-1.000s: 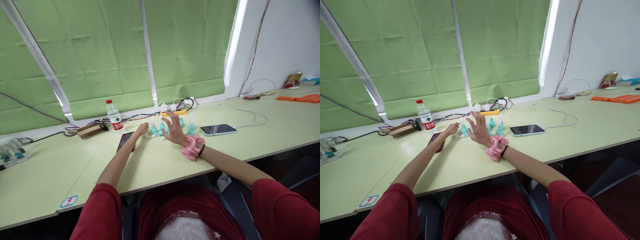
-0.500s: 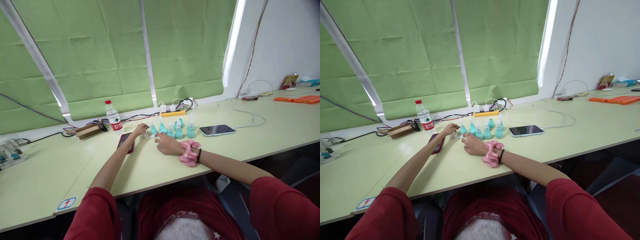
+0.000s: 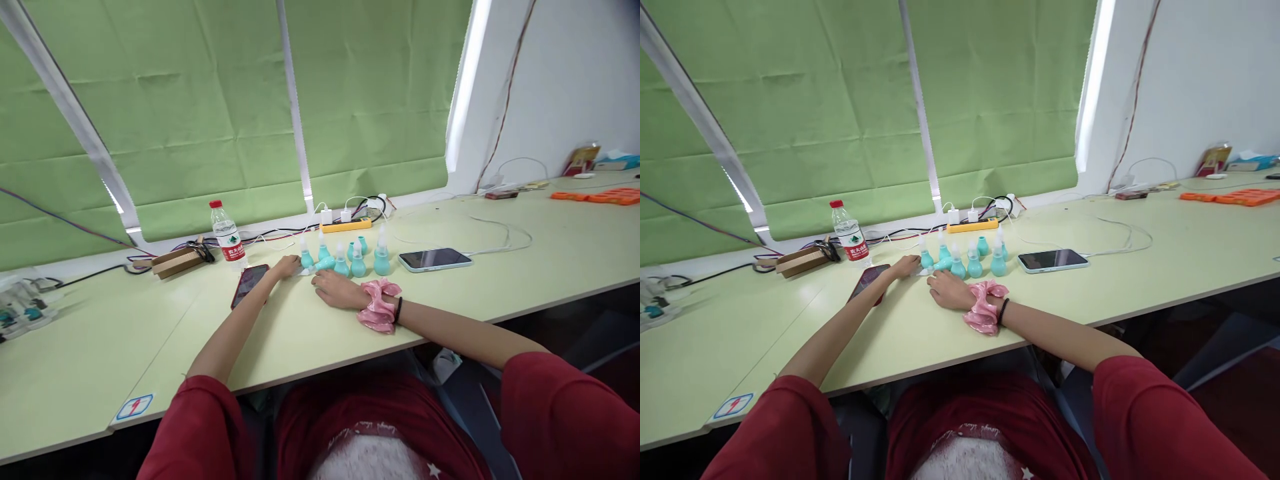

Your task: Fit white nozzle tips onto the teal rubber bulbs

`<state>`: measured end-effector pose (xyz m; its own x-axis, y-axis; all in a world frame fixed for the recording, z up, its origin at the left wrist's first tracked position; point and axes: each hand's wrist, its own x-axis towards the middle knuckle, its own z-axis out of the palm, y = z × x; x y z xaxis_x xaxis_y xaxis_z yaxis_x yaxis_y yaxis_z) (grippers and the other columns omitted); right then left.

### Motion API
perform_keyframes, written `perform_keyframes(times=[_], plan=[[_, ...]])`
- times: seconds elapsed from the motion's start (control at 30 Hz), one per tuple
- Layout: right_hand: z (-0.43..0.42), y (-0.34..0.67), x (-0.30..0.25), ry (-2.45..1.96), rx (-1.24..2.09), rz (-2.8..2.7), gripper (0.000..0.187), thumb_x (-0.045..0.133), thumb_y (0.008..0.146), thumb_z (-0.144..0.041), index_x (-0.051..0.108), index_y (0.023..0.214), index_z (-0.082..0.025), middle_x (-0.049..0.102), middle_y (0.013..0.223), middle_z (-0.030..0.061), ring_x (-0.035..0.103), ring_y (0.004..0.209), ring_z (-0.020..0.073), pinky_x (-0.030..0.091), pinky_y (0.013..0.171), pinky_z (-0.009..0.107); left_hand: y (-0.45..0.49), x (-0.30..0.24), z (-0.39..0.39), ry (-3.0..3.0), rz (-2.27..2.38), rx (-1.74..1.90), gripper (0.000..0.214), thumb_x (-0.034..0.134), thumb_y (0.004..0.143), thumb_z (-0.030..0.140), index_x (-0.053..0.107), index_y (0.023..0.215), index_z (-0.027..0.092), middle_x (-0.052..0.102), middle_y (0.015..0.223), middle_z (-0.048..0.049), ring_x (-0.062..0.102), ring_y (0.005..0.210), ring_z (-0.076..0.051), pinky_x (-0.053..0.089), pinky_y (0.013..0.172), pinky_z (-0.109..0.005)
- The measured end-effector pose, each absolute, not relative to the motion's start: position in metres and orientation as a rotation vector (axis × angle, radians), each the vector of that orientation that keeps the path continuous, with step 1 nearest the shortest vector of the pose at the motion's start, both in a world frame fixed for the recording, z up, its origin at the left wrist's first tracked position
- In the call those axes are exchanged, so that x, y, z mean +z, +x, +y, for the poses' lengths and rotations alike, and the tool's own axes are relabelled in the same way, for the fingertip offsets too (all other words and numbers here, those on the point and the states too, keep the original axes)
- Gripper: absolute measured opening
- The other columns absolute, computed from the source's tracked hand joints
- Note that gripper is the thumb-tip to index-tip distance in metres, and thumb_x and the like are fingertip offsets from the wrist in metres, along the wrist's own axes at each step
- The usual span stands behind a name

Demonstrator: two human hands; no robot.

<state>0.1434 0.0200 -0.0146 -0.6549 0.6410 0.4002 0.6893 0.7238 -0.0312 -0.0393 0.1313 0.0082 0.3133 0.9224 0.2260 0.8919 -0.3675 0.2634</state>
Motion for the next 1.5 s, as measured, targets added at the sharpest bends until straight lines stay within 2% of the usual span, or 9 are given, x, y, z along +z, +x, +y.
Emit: perform_keyframes(times=[0.2,0.3,0.57,0.63,0.73,0.93,1.2,1.4,1.5], plan=[[0.021,0.148,-0.014,-1.016,-0.027,-2.463,0.031,0.037,0.076,-0.003,0.051,0.102,-0.013,0.052,0.102,0.0105,0.049,0.094,0.0170,0.038,0.082,0.031,-0.038,0.003,0.105,2.579,1.636,0.393,0.031,0.036,0.071,0.014,0.062,0.086,0.015,0.063,0.094,-0.0075,0.056,0.089,-0.022,0.039,0.079,-0.028],[0.021,0.149,-0.012,-1.012,0.004,-2.427,0.034,0.037,0.073,0.000,0.052,0.100,-0.013,0.054,0.100,0.0094,0.049,0.095,0.0170,0.039,0.082,0.030,-0.038,0.001,0.077,2.615,1.603,0.415,0.035,0.032,0.074,0.015,0.060,0.095,0.014,0.060,0.102,-0.0092,0.054,0.094,-0.022,0.038,0.082,-0.029],[0.023,0.146,-0.014,-0.917,-0.070,-2.446,0.023,0.043,0.077,-0.014,0.055,0.096,-0.012,0.056,0.095,0.0098,0.048,0.096,0.0189,0.038,0.083,0.032,-0.034,-0.007,0.046,2.771,1.573,0.720,0.038,0.029,0.079,0.016,0.046,0.112,0.014,0.052,0.112,-0.0091,0.046,0.106,-0.019,0.034,0.090,-0.032],[0.021,0.145,-0.014,-0.899,-0.099,-2.465,0.024,0.044,0.078,-0.019,0.055,0.097,-0.012,0.055,0.095,0.0096,0.048,0.096,0.0194,0.039,0.082,0.033,-0.032,-0.006,0.056,2.768,1.702,0.725,0.036,0.033,0.079,0.020,0.045,0.112,0.013,0.047,0.118,-0.0115,0.041,0.111,-0.022,0.031,0.092,-0.036],[0.017,0.144,-0.012,-0.878,-0.111,-2.480,0.025,0.042,0.080,-0.023,0.055,0.099,-0.013,0.054,0.096,0.0096,0.047,0.095,0.0188,0.039,0.081,0.032,-0.030,-0.004,0.070,2.662,1.810,0.603,0.034,0.034,0.080,0.030,0.046,0.107,0.013,0.047,0.116,-0.0132,0.045,0.105,-0.024,0.035,0.086,-0.037],[0.013,0.144,-0.012,-0.870,-0.123,-2.482,0.031,0.040,0.081,-0.031,0.052,0.105,-0.015,0.052,0.098,0.0099,0.046,0.095,0.0191,0.039,0.081,0.033,-0.031,-0.003,0.063,2.694,1.624,0.382,0.030,0.027,0.083,0.028,0.054,0.080,0.015,0.059,0.086,-0.0090,0.055,0.085,-0.020,0.039,0.077,-0.031],[0.006,0.144,-0.010,-0.875,-0.159,-2.495,0.038,0.040,0.080,-0.038,0.047,0.111,-0.017,0.047,0.101,0.0107,0.045,0.092,0.0198,0.039,0.079,0.035,-0.031,0.000,0.069,2.664,1.737,0.632,0.035,0.029,0.074,0.009,0.049,0.103,0.009,0.052,0.108,-0.0138,0.047,0.102,-0.021,0.034,0.088,-0.031],[0.008,0.145,-0.009,-0.843,-0.146,-2.559,0.041,0.037,0.081,-0.040,0.043,0.116,-0.019,0.045,0.102,0.0101,0.044,0.095,0.0209,0.039,0.077,0.036,-0.032,0.003,0.084,2.616,1.610,0.397,0.026,0.038,0.070,0.013,0.063,0.077,0.012,0.065,0.079,-0.0069,0.058,0.077,-0.020,0.042,0.072,-0.027],[0.010,0.144,-0.011,-0.899,-0.177,-2.557,0.042,0.037,0.081,-0.042,0.042,0.117,-0.020,0.046,0.102,0.0099,0.045,0.091,0.0210,0.039,0.077,0.037,-0.035,0.006,0.080,2.588,1.607,0.445,0.029,0.038,0.069,0.011,0.064,0.081,0.012,0.065,0.083,-0.0054,0.058,0.079,-0.018,0.042,0.075,-0.024]])
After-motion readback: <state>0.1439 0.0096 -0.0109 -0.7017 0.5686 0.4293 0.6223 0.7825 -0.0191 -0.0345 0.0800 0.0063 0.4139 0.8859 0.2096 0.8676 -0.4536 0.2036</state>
